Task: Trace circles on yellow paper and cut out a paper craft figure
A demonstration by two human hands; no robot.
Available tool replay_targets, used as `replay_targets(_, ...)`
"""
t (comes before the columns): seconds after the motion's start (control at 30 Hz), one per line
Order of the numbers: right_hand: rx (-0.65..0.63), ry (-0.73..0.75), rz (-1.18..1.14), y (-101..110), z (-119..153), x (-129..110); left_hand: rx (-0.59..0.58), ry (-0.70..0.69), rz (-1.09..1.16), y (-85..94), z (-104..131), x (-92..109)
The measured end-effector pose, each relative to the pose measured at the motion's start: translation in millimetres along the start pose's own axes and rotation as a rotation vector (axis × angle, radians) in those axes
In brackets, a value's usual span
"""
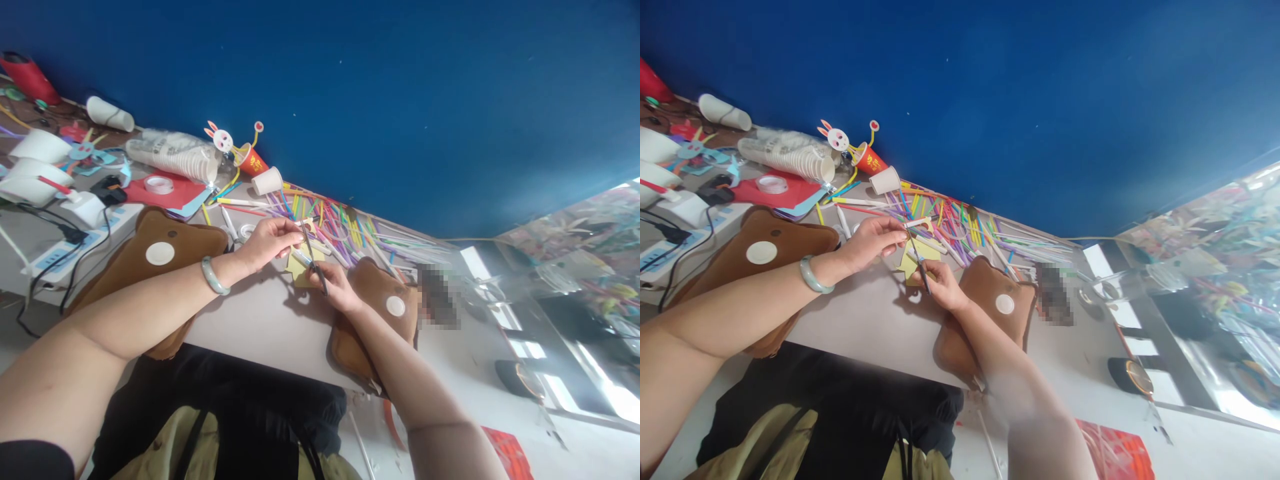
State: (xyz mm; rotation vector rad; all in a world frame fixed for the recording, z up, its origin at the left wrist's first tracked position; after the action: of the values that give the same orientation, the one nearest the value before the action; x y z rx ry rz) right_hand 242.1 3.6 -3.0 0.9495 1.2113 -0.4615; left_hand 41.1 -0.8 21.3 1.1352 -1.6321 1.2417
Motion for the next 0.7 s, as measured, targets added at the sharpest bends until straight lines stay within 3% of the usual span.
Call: replay_targets(0.7,-0.020,-0.009,-0.016,-0.2,0.4,-3.1,-0.007,0.008,0.007,0.3,-0.9,-2.4)
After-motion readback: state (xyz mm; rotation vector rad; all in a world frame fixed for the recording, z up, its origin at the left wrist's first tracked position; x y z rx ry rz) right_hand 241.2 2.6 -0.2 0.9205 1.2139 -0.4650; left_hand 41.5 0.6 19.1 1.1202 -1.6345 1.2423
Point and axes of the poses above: each hand's wrist, its own z-axis away from the middle knuckle, its own y-axis out of the back of the hand, x = y × z, the point moved 1 cm from there along -z, towards the middle knuckle, and after that the axes turned 8 degrees about -y, right-handed, at the moved point
